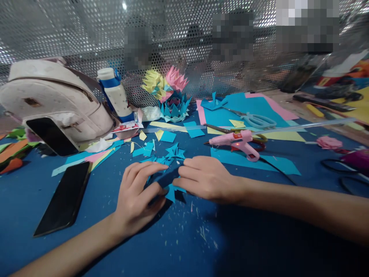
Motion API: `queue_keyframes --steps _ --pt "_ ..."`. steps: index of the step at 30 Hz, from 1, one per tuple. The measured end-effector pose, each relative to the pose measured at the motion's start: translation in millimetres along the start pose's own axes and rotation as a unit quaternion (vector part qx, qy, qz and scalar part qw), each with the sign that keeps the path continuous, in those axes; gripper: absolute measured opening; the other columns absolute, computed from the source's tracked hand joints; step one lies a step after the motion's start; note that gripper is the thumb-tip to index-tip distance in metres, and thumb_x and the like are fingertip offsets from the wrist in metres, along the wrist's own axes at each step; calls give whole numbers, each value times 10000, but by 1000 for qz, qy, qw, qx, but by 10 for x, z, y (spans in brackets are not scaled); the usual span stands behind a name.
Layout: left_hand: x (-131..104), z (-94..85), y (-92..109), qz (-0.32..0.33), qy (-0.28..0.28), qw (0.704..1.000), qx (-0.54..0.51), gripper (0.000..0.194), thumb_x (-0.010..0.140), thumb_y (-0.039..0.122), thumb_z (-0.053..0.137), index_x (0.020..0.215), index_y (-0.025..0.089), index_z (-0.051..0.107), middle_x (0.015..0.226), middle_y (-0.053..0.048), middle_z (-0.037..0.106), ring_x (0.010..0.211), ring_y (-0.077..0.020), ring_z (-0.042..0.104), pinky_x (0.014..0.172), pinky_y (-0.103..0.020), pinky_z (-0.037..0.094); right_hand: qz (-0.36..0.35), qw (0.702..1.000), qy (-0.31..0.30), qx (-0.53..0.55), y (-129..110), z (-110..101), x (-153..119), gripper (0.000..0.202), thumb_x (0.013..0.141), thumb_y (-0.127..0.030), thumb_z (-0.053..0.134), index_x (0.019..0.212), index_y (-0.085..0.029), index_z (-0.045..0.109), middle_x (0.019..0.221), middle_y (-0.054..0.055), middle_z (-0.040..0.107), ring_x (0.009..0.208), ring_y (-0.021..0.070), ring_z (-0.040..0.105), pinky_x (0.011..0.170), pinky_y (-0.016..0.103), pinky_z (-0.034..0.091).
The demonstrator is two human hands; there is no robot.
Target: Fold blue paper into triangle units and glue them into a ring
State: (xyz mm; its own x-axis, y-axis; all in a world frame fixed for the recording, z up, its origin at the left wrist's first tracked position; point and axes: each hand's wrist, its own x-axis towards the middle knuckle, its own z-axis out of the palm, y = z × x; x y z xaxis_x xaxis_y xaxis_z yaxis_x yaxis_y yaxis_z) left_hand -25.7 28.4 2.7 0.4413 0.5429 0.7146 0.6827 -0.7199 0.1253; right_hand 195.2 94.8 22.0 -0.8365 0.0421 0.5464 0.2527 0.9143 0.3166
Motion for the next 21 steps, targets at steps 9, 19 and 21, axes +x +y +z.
queue_keyframes --steps 9,19,21 --pt "-12 5 -25 6 4 1000 18 155 833 42 635 783 185 602 1209 -97 638 1104 -291 568 911 -495 418 -1 1000 8 2 32 39 -19 321 1033 -168 393 899 -177 685 693 9 547 652 155 407 572 327 241" --pt "-13 -14 -75 -16 -5 1000 16 157 844 64 636 775 197 589 1205 -87 638 1115 -289 572 917 -494 422 9 999 33 10 136 149 -111 288 1036 -273 433 963 -178 695 680 1 545 660 168 402 577 316 275" --pt "-6 -16 -81 -28 -6 1000 5 160 841 56 632 783 202 599 1199 -87 638 1116 -288 565 916 -491 428 16 1000 20 14 147 160 -130 309 1042 -262 414 941 -185 695 690 3 556 664 163 410 583 313 278"
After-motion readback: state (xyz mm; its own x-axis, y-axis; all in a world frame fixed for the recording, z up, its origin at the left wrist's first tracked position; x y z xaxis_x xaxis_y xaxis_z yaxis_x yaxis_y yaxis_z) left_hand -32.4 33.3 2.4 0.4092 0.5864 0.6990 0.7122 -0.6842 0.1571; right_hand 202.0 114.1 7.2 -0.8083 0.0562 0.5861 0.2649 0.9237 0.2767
